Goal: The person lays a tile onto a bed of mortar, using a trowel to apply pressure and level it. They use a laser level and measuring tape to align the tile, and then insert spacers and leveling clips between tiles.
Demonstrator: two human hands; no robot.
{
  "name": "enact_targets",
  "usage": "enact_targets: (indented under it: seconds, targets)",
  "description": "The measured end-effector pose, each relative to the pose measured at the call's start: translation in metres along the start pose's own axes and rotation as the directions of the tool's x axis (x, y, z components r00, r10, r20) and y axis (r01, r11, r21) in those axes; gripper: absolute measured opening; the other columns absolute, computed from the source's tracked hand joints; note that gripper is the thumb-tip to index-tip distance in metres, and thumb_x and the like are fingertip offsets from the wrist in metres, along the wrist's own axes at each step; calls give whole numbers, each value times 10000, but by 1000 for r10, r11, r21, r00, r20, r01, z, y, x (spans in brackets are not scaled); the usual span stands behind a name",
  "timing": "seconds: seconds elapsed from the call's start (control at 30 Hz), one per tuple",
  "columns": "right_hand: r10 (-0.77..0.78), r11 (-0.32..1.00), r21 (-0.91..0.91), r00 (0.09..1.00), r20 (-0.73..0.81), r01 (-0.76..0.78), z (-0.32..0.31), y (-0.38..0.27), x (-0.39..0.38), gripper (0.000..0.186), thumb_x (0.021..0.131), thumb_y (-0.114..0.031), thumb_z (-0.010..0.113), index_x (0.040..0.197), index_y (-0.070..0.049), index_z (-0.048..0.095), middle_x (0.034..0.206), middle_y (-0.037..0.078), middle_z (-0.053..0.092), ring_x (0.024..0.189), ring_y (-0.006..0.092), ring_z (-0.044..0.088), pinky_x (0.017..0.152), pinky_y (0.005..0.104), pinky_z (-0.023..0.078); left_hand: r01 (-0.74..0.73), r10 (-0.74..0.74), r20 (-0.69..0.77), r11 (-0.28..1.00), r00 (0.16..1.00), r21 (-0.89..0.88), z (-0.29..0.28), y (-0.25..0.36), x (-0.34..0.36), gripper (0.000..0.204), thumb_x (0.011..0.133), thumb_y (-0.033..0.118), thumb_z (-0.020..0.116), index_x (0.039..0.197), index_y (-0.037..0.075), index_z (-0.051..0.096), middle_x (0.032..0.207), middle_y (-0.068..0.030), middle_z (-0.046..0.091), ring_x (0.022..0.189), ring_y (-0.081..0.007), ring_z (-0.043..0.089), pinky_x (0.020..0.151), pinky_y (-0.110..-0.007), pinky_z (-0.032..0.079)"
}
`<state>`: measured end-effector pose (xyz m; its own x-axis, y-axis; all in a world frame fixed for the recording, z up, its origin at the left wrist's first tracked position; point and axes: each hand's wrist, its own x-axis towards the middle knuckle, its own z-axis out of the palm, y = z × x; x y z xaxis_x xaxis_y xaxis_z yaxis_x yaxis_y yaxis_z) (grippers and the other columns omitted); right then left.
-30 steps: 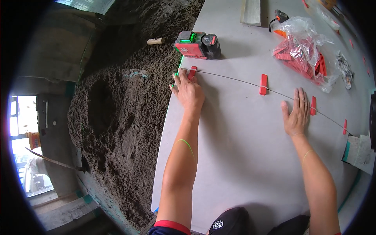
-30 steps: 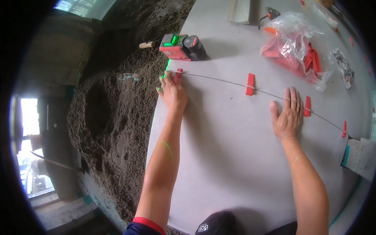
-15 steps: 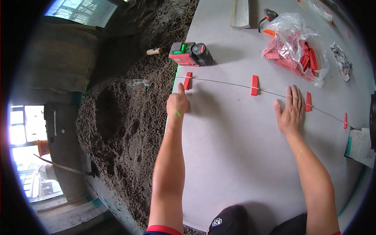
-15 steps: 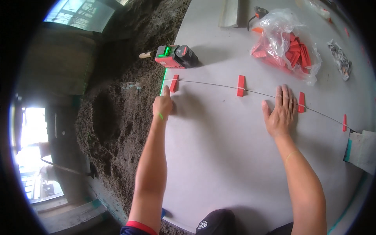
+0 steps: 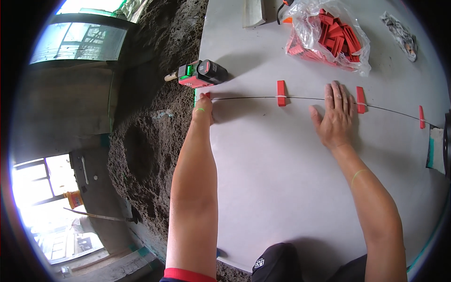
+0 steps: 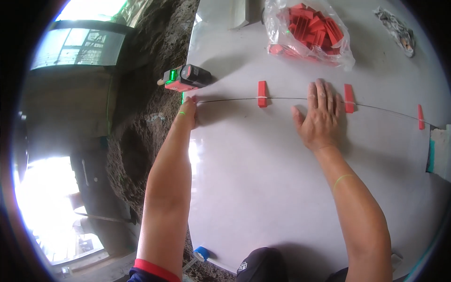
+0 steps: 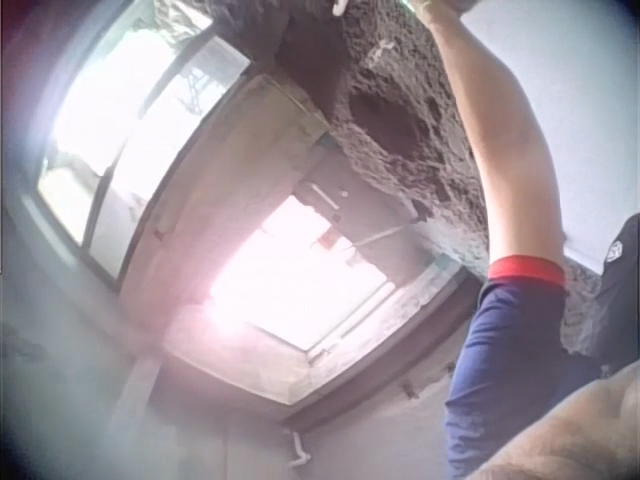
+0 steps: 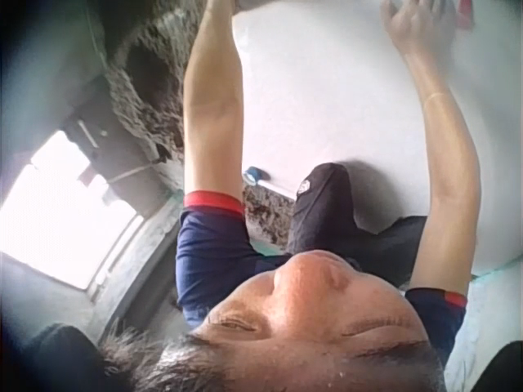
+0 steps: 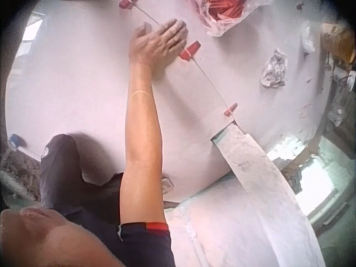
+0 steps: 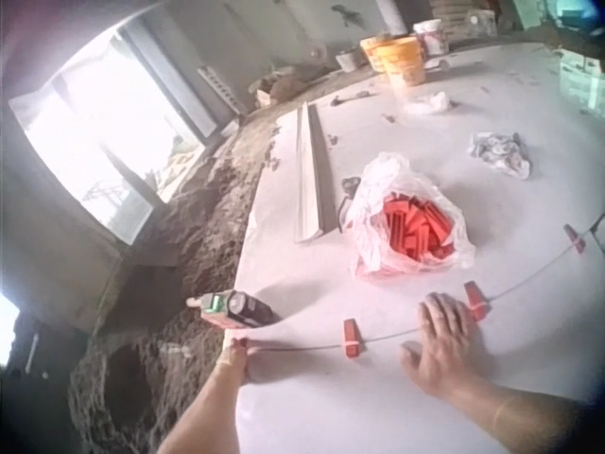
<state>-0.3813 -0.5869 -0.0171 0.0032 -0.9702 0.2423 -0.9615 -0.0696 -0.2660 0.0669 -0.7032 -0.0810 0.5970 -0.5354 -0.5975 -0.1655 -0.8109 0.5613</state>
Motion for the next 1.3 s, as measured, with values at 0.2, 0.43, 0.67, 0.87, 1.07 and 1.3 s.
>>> enact_targets:
  seconds: [0.2,0.43,0.67,0.87,1.07,1.3]
  targets:
    - [13,999,46,1000,-29,-11,1,-2,-1,703,918,-460,510,1434,3,396,1511,146,360,1425,316,279,1179,496,154,-275,425,36,516,905,811,-10,-22,68,349,825,216,639,1152,95,632,1147,-103,656,1044,-242,638,848,-360,546]
    - [12,999,38,1000,-13,-12,2,1,-2,713,911,-478,503,1437,-7,406,1513,139,368,1428,307,277,1180,499,147,-158,340,286,-358,896,920,1,33,-40,319,791,114,731,1105,74,687,1180,-124,674,1102,-277,649,889,-343,549]
    - [-59,998,11,996,-69,60,15,-1,-5,703,923,-505,480,1442,-35,411,1509,122,383,1417,307,303,1172,517,151,-126,366,109,23,924,992,12,50,-97,266,858,124,638,1109,42,672,1170,-176,670,1067,-327,661,864,-419,564]
    - [-28,995,-92,998,63,34,3,-4,5,777,907,-567,476,1474,-49,358,1544,127,334,1447,315,255,1181,504,139,-205,419,-177,717,891,666,-1,31,-104,688,1012,506,201,1132,8,660,1065,-270,670,1032,-431,642,882,-519,503]
    - [54,996,-72,996,65,-49,9,-10,33,810,915,-574,450,1500,-35,294,1570,158,269,1467,324,199,1196,503,86,-560,843,-28,381,537,736,73,-25,-203,480,912,352,574,1182,-42,526,1239,-262,508,1136,-433,477,996,-519,355]
    - [63,998,-19,998,0,-63,27,-1,46,788,952,-560,385,1488,11,301,1558,209,274,1463,369,198,1191,521,101,-732,913,190,152,362,664,104,-22,-206,673,982,338,423,1492,-58,234,1560,-234,244,1466,-365,192,1194,-478,129]
